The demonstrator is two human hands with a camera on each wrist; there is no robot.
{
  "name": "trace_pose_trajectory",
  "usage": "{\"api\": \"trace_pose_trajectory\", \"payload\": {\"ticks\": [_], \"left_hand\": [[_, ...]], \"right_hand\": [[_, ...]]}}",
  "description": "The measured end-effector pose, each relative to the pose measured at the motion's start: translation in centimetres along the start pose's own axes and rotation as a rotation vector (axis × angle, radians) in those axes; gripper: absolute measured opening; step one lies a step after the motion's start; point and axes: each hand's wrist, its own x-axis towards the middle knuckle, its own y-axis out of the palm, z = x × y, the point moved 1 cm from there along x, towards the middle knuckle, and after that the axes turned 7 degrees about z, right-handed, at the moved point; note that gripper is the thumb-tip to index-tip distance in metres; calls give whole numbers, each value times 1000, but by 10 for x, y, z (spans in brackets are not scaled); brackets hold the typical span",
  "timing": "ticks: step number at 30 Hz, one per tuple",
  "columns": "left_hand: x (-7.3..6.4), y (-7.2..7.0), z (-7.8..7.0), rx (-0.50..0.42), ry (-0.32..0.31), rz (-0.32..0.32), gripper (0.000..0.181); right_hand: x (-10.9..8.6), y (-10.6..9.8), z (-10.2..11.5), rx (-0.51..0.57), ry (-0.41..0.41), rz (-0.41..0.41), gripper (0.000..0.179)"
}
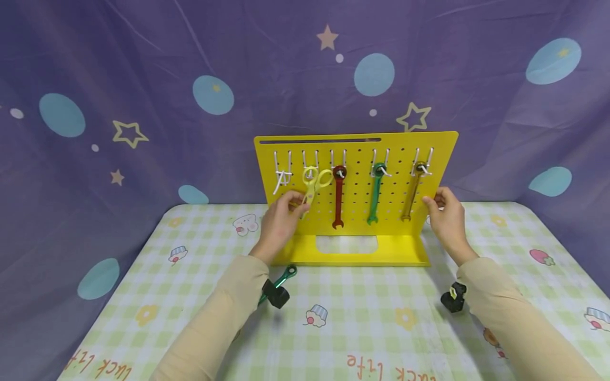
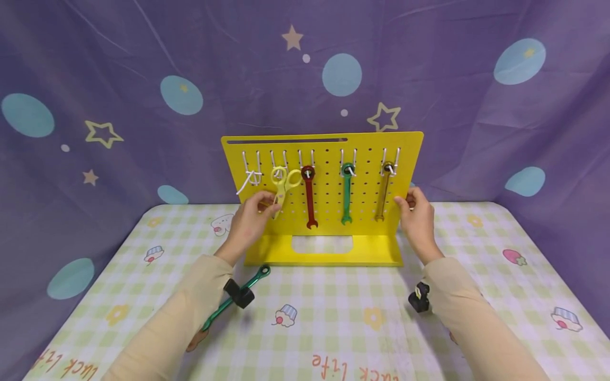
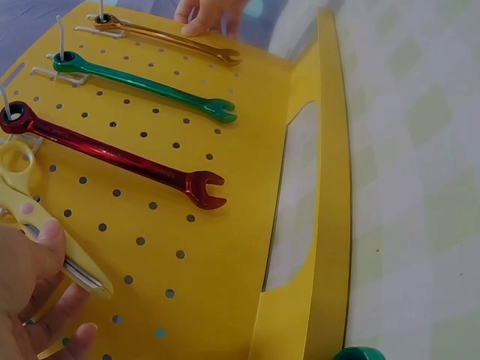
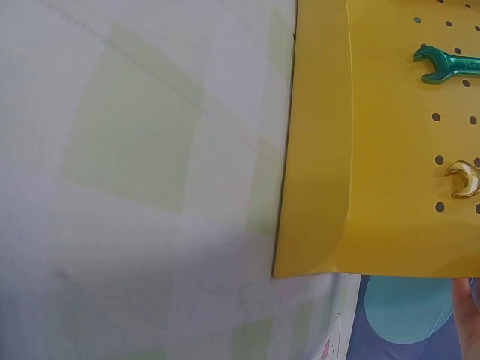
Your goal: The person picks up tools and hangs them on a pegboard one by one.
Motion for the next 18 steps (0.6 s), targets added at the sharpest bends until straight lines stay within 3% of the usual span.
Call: {"api": "trace_pose_trajectory", "payload": {"ticks": [11, 18], "left_hand": [[-6, -9, 10, 48, 11, 2, 26], [-26, -22, 24, 58, 4, 39, 25]], "right_hand": [[0, 0, -3, -14, -4, 1, 20], [1, 1, -1, -10, 0, 15, 20]]}}
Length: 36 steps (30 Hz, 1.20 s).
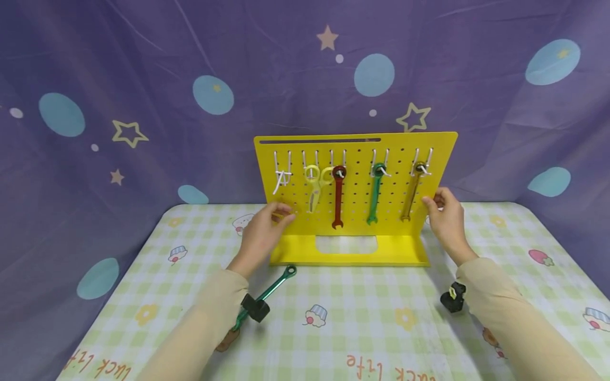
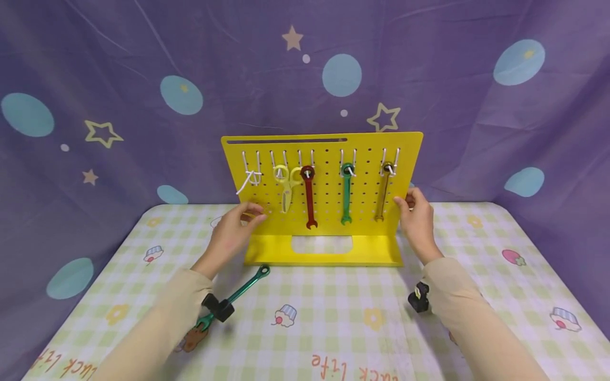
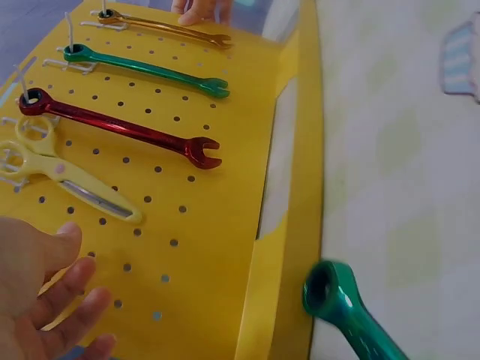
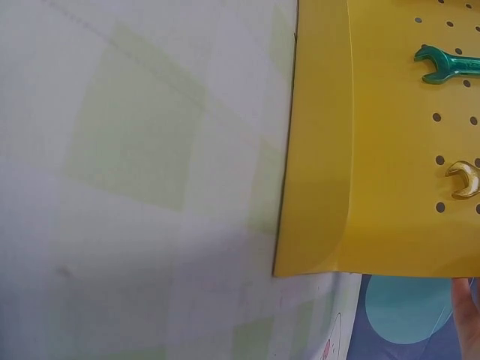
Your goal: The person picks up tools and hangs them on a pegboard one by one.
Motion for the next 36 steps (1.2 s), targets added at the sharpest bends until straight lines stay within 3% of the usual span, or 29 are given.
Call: {"api": "trace_pose_trajectory", "payload": {"ticks": [5, 14, 24, 29, 36], "left_hand": [[-20, -9, 12, 70, -18, 48, 24], [-61, -18, 41, 171, -72, 221, 21], [-92, -20, 61, 217, -153, 404, 16], [-101, -18, 64, 202, -172, 442, 19], [-106, -15, 64, 203, -170, 445, 14]], "right_hand": [[1, 0, 0, -1, 5, 7, 21], [3, -1, 1, -9, 3, 18, 23], [1, 1, -2, -12, -4, 8, 21], [1, 1, -2, -9, -10, -7, 20], [0, 1, -1, -11, 6, 6, 22]]}}
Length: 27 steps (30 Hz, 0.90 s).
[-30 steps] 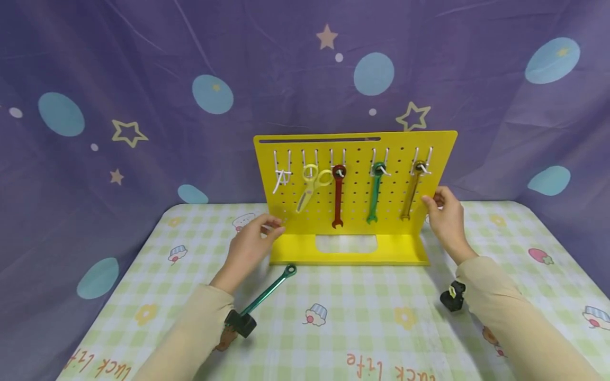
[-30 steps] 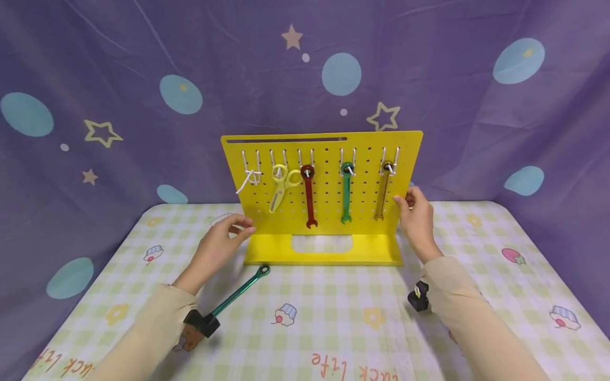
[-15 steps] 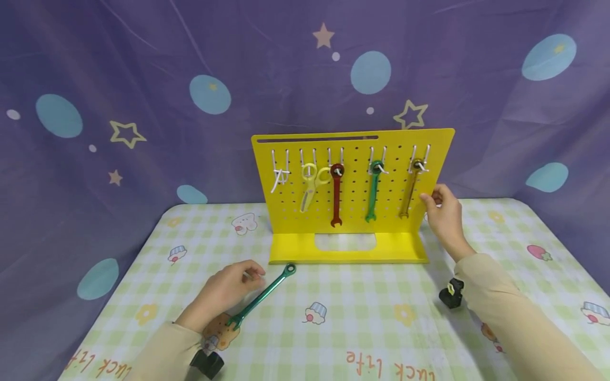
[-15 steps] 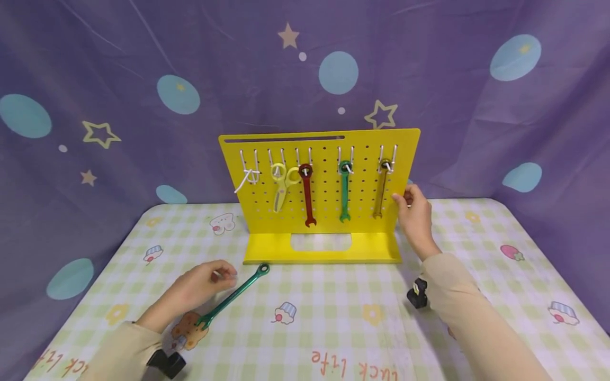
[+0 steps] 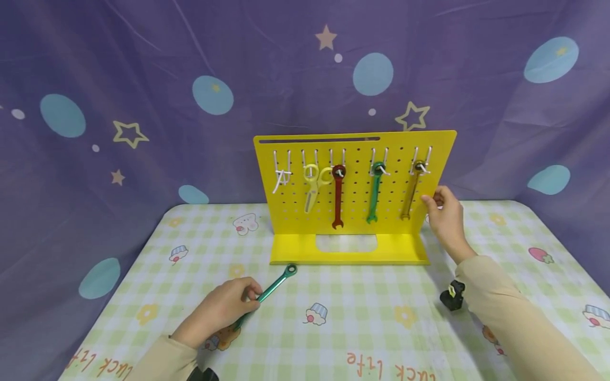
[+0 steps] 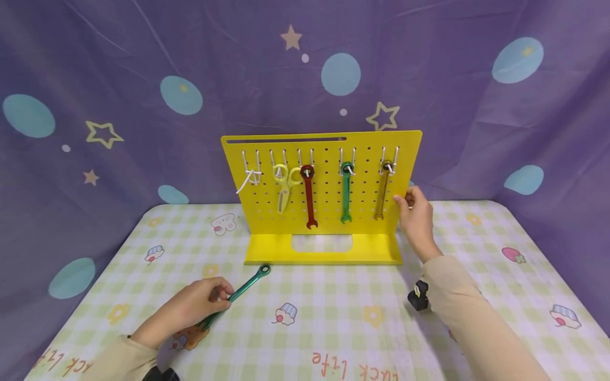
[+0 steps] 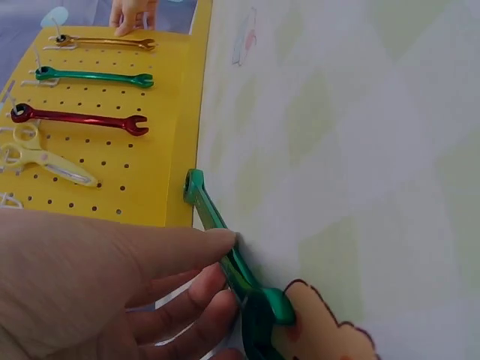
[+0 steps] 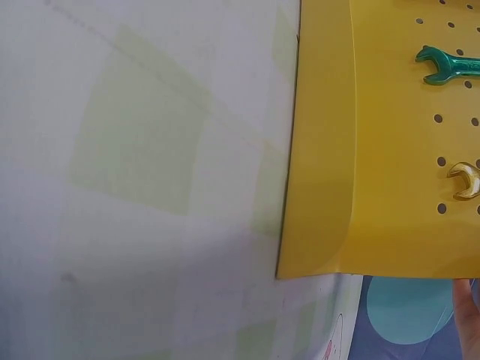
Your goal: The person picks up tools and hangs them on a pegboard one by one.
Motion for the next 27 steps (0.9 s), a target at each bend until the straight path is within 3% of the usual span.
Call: {"api": "trace_pose_trajectory", "payload": {"ticks": [12, 20, 27], "left_hand": [[-1, 2, -8, 30, -32, -5, 14], [-2, 2, -8, 78, -30, -3, 17], [-3, 2, -7, 68, -30, 9, 12]], "right_hand": [[0, -1, 0, 6, 15, 11, 22], [1, 0, -1, 1, -3, 0, 22], [0, -1, -1, -6, -23, 5, 22]]}}
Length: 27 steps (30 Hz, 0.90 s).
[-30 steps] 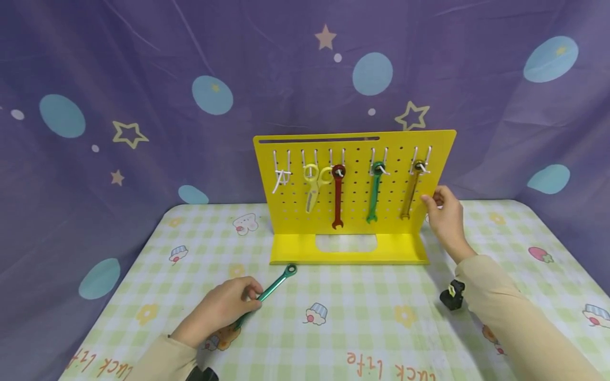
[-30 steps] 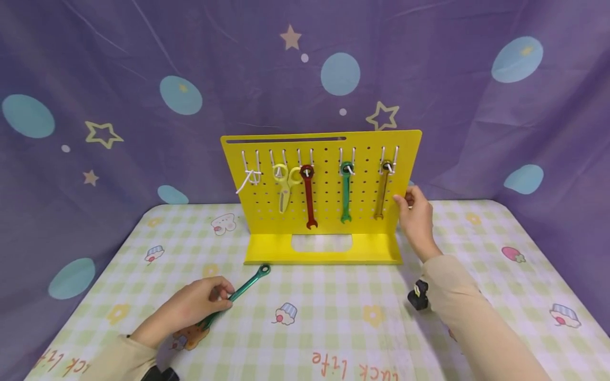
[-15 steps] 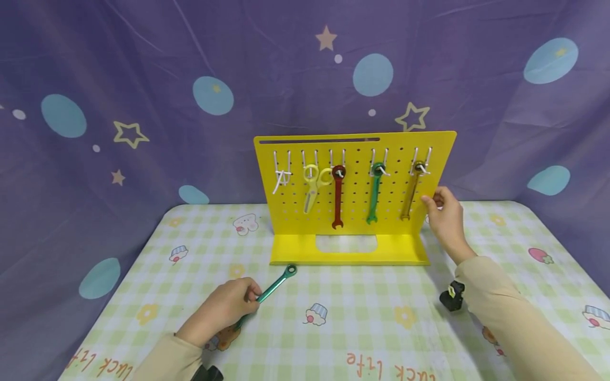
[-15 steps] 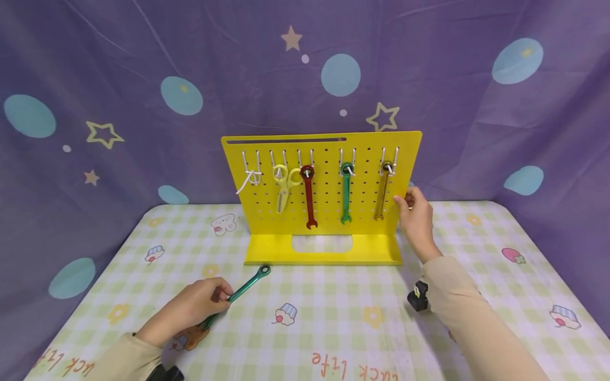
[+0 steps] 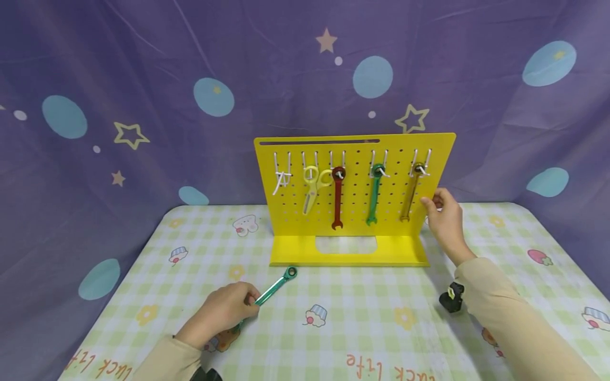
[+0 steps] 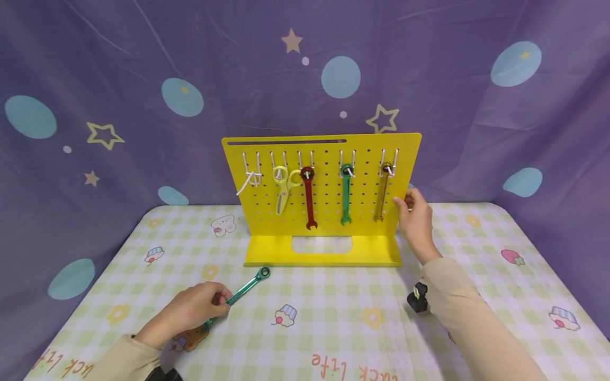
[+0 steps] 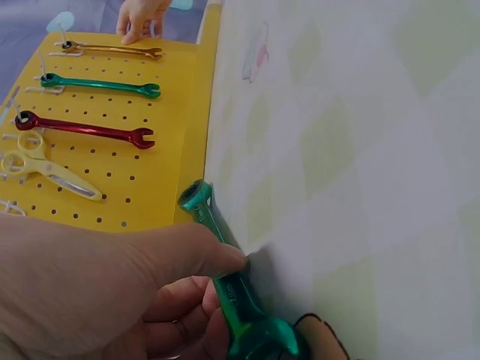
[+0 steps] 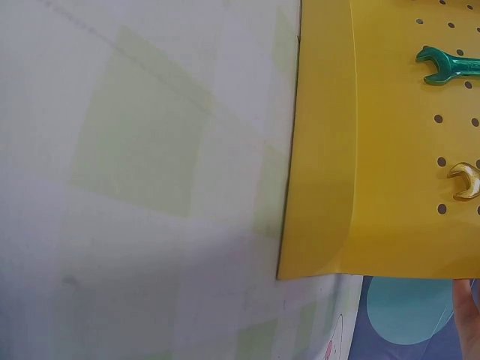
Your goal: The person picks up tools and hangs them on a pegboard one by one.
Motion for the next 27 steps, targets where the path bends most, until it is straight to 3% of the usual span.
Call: {"api": "trace_pose_trajectory", "payload": {"ticks": [14, 27], "left_hand": [[-1, -6, -6, 16, -8, -22, 13], [-4, -17, -18, -135, 28, -130, 13]], "right_hand": [[-1, 1, 2, 15, 2, -12, 20], [0, 1, -1, 4, -12, -21, 19]]}}
